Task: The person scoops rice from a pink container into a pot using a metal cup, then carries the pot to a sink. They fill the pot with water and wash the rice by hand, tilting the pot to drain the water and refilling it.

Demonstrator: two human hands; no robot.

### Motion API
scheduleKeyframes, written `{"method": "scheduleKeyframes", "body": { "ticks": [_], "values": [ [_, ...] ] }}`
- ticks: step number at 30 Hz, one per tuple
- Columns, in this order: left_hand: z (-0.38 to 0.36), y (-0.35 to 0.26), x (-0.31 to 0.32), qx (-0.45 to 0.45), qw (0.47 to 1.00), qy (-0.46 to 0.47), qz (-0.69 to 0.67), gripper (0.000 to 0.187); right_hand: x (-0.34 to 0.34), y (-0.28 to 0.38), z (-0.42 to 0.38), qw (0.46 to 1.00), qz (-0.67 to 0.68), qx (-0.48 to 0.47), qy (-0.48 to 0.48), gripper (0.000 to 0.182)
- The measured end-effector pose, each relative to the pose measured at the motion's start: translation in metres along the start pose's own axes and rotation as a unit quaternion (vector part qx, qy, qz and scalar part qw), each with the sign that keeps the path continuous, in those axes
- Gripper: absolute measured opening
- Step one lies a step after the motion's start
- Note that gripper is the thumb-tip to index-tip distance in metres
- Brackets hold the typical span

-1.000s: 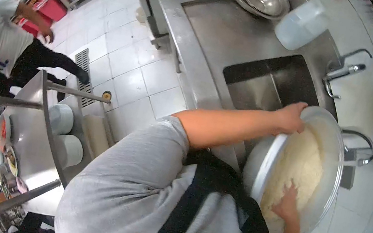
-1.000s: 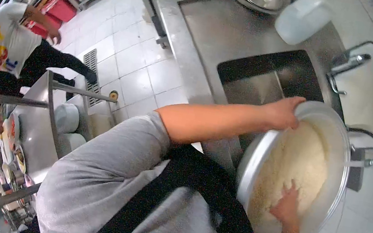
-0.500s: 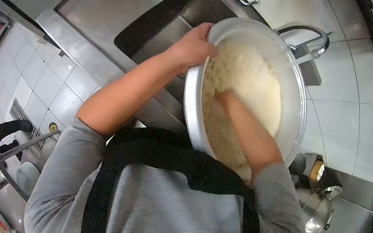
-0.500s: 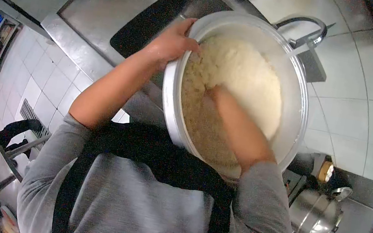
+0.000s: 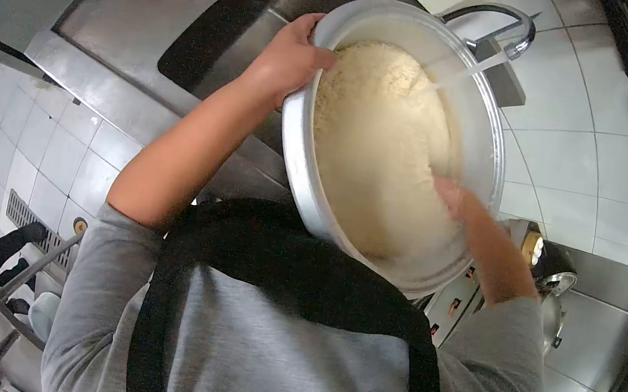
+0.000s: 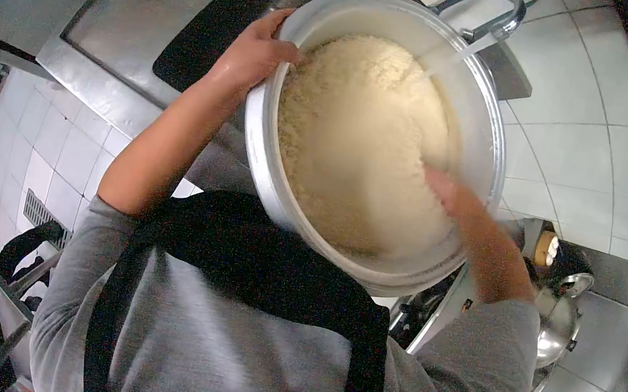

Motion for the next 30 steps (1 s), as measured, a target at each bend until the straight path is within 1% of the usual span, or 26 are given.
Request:
{"method": "scheduleKeyframes", "body": {
  "ticks": [2,3,4,5,7,9,11,13,14,15,16,18,19,21,23,24,25,27,29,30],
  "values": [
    [-0.001,-0.002,0.000,0.001,1.000,-0.005,-0.006,0.062,0.033,0.014,-0.023,0.997,0.036,0.004,-0.075,0.056],
    [-0.001,-0.003,-0.001,0.002,1.000,-0.009,0.003,0.062,0.062,0.030,-0.024,0.978,0.188,0.038,-0.085,0.055],
    [-0.001,-0.003,-0.001,0.002,1.000,-0.012,0.012,0.063,0.092,0.047,-0.026,0.932,0.336,0.067,-0.113,0.054],
    [-0.001,-0.004,-0.002,0.004,1.000,-0.016,0.022,0.063,0.102,0.048,-0.011,0.901,0.417,0.037,-0.119,0.054],
    [-0.003,-0.008,0.002,-0.012,1.000,-0.004,0.023,0.064,0.108,0.092,0.014,0.847,0.519,-0.061,-0.100,0.049],
    [-0.004,-0.004,0.001,-0.025,0.999,-0.001,0.026,0.063,0.097,0.133,0.033,0.772,0.613,-0.154,-0.076,0.044],
    [0.002,0.004,-0.003,-0.026,0.999,-0.003,0.030,0.060,0.055,0.150,0.034,0.752,0.615,-0.193,-0.140,0.038],
    [0.001,-0.002,-0.003,-0.014,0.998,-0.003,0.068,0.060,0.003,0.146,0.037,0.777,0.534,-0.247,-0.224,0.039],
    [0.002,-0.004,-0.002,-0.008,0.996,-0.002,0.085,0.059,-0.041,0.124,0.049,0.823,0.398,-0.256,-0.314,0.035],
    [0.003,-0.004,-0.002,-0.008,0.996,-0.001,0.086,0.059,-0.088,0.102,0.064,0.847,0.248,-0.257,-0.395,0.032],
    [0.003,-0.004,-0.002,-0.007,0.996,0.000,0.086,0.059,-0.132,0.107,0.071,0.854,0.056,-0.275,-0.438,0.034],
    [0.003,-0.003,-0.003,-0.009,0.995,0.002,0.098,0.059,-0.147,0.135,0.065,0.862,-0.064,-0.222,-0.451,0.041],
    [0.002,-0.005,-0.003,-0.010,0.994,0.002,0.109,0.059,-0.135,0.166,0.046,0.886,0.009,-0.160,-0.434,0.047],
    [0.003,-0.007,-0.002,-0.017,0.994,0.005,0.112,0.060,-0.121,0.218,0.050,0.906,-0.146,-0.061,-0.392,0.063],
    [0.000,-0.008,0.001,-0.033,0.995,0.010,0.097,0.063,-0.083,0.250,0.065,0.899,-0.261,-0.089,-0.341,0.065],
    [0.001,-0.007,0.001,-0.025,0.995,0.010,0.098,0.063,-0.070,0.258,0.068,0.890,-0.316,-0.101,-0.314,0.066],
    [0.003,-0.005,-0.001,-0.016,0.995,0.010,0.099,0.063,-0.055,0.257,0.061,0.889,-0.336,-0.125,-0.285,0.067],
    [0.005,-0.006,0.000,-0.009,0.996,0.008,0.092,0.063,-0.011,0.244,0.040,0.882,-0.374,-0.174,-0.228,0.070],
    [0.003,-0.004,0.000,-0.021,0.997,0.004,0.072,0.063,0.016,0.218,0.014,0.868,-0.425,-0.176,-0.187,0.073],
    [0.004,-0.003,0.000,-0.022,0.997,0.009,0.067,0.064,0.021,0.195,0.009,0.858,-0.441,-0.181,-0.190,0.075]
  ]
}}
Point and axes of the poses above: each hand's wrist, its own z-axis towards the middle knuckle, its own x-axis out of the palm, y = z × x, the point moved 9 cm from there along z, towards the middle knuckle, and after that the axes turned 10 degrees about y, right-handed, at the moved point
